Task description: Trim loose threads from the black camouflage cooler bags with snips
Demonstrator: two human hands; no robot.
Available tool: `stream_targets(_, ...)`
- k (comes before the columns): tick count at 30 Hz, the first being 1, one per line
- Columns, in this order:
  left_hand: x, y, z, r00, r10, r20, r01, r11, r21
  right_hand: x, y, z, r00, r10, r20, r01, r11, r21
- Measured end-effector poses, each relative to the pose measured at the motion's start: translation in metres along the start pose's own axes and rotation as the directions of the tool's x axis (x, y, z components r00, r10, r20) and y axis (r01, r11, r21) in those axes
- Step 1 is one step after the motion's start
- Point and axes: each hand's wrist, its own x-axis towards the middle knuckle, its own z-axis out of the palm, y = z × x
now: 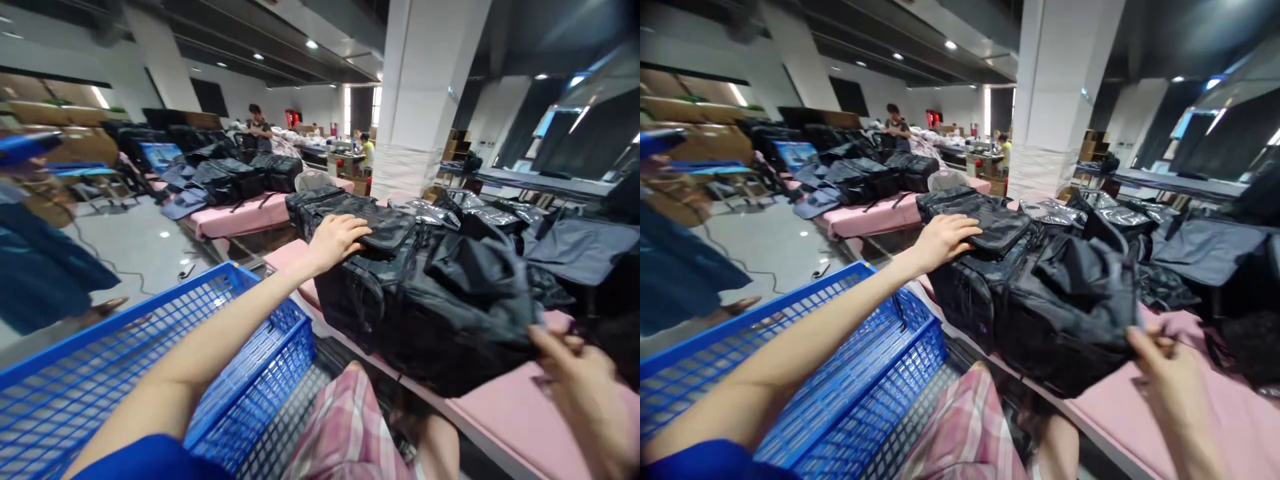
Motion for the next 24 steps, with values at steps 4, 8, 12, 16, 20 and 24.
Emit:
stream_targets(4, -0.001, 0.072, 0.033, 0.993, 0.117, -0.002, -0.114, 0.967, -0.228, -0.032, 0.016, 0.025, 0.991, 0.136, 0.006, -0.133, 0.957, 0.257)
stream_targets(8, 0.016, 0.147, 0.049, 0.929, 0.361, 0.086, -0.260, 0.797, -0.545, -0.034, 0.018, 0.030, 0.989, 0.143, 0.049, -0.151, 0.932, 0.331)
stream_targets(12, 0.056, 0.174, 0.075, 0.933, 0.302, 0.197, -0.074, 0.694, -0.716, -0.028, 0.026, 0.019, 0.975, 0.183, 0.129, -0.213, 0.932, 0.293)
stream_targets(16, 0.080, 0.174, 0.099, 0.907, 0.221, 0.359, 0.138, 0.650, -0.748, -0.027, 0.036, 0.014, 0.978, 0.132, 0.164, -0.179, 0.931, 0.318)
stream_targets(20, 0.079, 0.182, 0.104, 0.887, 0.289, 0.361, 0.027, 0.747, -0.664, -0.028, 0.040, 0.011, 0.968, 0.147, 0.202, -0.198, 0.943, 0.267)
stream_targets(24, 0.075, 0.190, 0.100, 0.896, 0.238, 0.375, 0.002, 0.843, -0.539, -0.027, 0.043, 0.008, 0.962, 0.172, 0.210, -0.218, 0.951, 0.220)
